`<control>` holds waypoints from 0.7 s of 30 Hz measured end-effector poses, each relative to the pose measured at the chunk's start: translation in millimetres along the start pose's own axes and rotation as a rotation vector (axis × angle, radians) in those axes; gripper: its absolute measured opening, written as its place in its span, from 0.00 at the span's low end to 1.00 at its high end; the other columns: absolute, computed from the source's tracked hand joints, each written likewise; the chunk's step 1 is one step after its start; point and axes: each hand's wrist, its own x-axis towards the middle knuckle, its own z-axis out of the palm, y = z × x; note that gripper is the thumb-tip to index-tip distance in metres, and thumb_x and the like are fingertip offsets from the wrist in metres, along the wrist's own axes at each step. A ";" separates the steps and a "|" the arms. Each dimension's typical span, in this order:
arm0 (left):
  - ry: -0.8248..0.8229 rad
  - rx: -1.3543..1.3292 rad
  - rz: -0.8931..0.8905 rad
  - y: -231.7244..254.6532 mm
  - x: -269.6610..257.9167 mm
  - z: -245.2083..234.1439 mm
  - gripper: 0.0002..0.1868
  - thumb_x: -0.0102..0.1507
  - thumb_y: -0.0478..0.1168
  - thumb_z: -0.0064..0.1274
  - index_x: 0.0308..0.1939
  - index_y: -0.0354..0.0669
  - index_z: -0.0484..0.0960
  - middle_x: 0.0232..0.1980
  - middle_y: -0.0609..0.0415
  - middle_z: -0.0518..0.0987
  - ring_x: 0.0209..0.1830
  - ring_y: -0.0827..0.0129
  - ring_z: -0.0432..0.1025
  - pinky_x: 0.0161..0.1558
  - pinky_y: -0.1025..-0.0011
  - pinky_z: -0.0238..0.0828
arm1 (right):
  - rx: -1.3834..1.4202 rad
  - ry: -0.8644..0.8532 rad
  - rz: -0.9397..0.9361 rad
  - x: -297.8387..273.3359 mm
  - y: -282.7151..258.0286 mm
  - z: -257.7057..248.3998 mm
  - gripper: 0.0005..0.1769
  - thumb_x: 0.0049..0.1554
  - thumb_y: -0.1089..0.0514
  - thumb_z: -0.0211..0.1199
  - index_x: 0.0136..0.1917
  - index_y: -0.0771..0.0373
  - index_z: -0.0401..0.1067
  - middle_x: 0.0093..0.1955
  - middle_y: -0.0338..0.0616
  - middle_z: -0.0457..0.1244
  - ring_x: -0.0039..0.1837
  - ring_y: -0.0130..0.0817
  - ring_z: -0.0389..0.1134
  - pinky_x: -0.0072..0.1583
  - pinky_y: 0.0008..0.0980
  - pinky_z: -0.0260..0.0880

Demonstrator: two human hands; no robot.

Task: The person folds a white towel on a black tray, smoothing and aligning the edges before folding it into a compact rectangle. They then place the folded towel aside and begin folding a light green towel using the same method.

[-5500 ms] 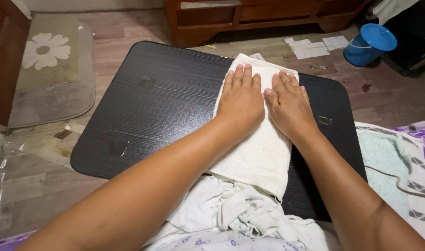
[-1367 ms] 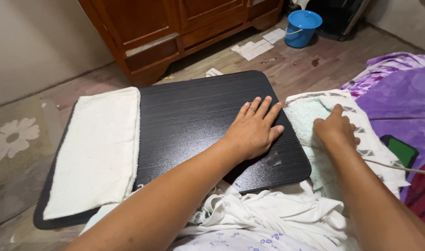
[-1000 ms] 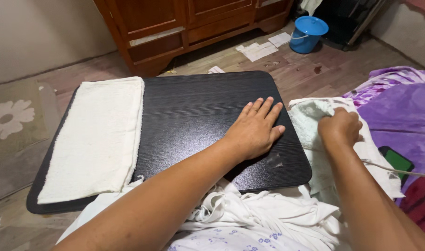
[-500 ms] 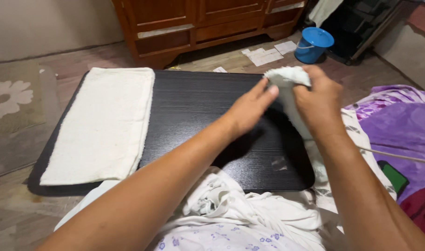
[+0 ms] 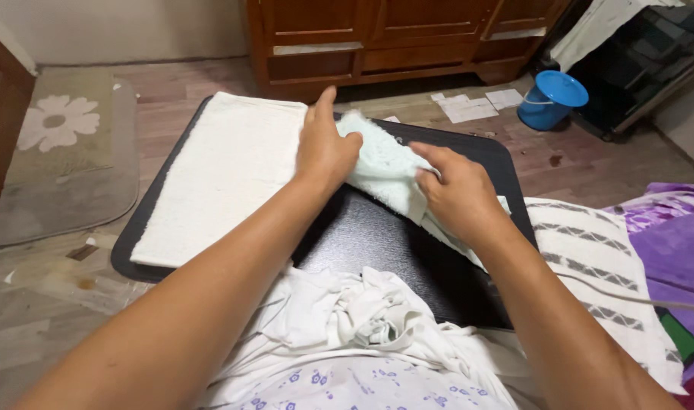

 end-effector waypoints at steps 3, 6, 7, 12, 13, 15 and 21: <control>-0.204 0.425 0.260 -3.0 -3.7 -6.8 0.38 0.59 0.48 0.57 0.72 0.44 0.64 0.76 0.41 0.58 0.76 0.42 0.50 0.70 0.51 0.49 | 0.006 -0.160 0.103 0.1 23.0 11.2 0.26 0.62 0.48 0.57 0.71 0.56 0.67 0.70 0.48 0.65 0.70 0.44 0.67 0.69 0.40 0.64; -0.430 0.603 0.326 -8.0 -18.8 -11.4 0.33 0.66 0.55 0.49 0.72 0.49 0.65 0.78 0.42 0.55 0.78 0.39 0.45 0.72 0.45 0.42 | -0.341 0.028 -0.402 -3.9 43.5 29.3 0.29 0.62 0.46 0.59 0.72 0.59 0.67 0.74 0.58 0.58 0.75 0.55 0.55 0.70 0.52 0.51; -0.479 0.608 0.338 -10.5 -25.2 -11.9 0.31 0.68 0.57 0.46 0.72 0.50 0.66 0.79 0.42 0.55 0.78 0.39 0.45 0.72 0.44 0.42 | -0.316 0.024 -0.394 -4.5 49.9 32.1 0.28 0.62 0.46 0.58 0.72 0.59 0.67 0.75 0.57 0.59 0.76 0.54 0.55 0.70 0.52 0.50; -0.390 0.522 0.411 -24.5 -32.5 -20.4 0.27 0.66 0.58 0.48 0.66 0.54 0.75 0.76 0.45 0.62 0.77 0.43 0.50 0.72 0.48 0.45 | -0.198 0.058 -0.323 -8.6 60.2 35.9 0.25 0.63 0.46 0.55 0.69 0.57 0.71 0.73 0.50 0.62 0.76 0.48 0.57 0.73 0.48 0.52; -0.360 0.479 0.436 -27.1 -33.6 -22.2 0.26 0.65 0.57 0.49 0.64 0.55 0.78 0.75 0.45 0.64 0.77 0.44 0.52 0.72 0.49 0.45 | -0.198 0.077 -0.330 -9.2 58.2 36.7 0.24 0.63 0.47 0.55 0.69 0.58 0.72 0.73 0.50 0.62 0.76 0.47 0.58 0.73 0.48 0.53; -0.316 0.432 0.451 -29.3 -35.4 -23.4 0.21 0.66 0.54 0.49 0.60 0.55 0.82 0.72 0.46 0.69 0.76 0.45 0.56 0.73 0.50 0.49 | -0.197 0.118 -0.338 -9.6 53.9 37.2 0.23 0.64 0.49 0.54 0.68 0.59 0.72 0.72 0.51 0.63 0.76 0.47 0.59 0.73 0.47 0.54; -0.272 0.383 0.457 -20.9 -39.6 -26.1 0.18 0.66 0.52 0.52 0.56 0.54 0.85 0.69 0.46 0.73 0.74 0.45 0.59 0.72 0.51 0.51 | -0.176 0.164 -0.359 -14.0 51.7 36.6 0.19 0.63 0.53 0.58 0.65 0.60 0.73 0.69 0.52 0.65 0.73 0.47 0.62 0.72 0.45 0.57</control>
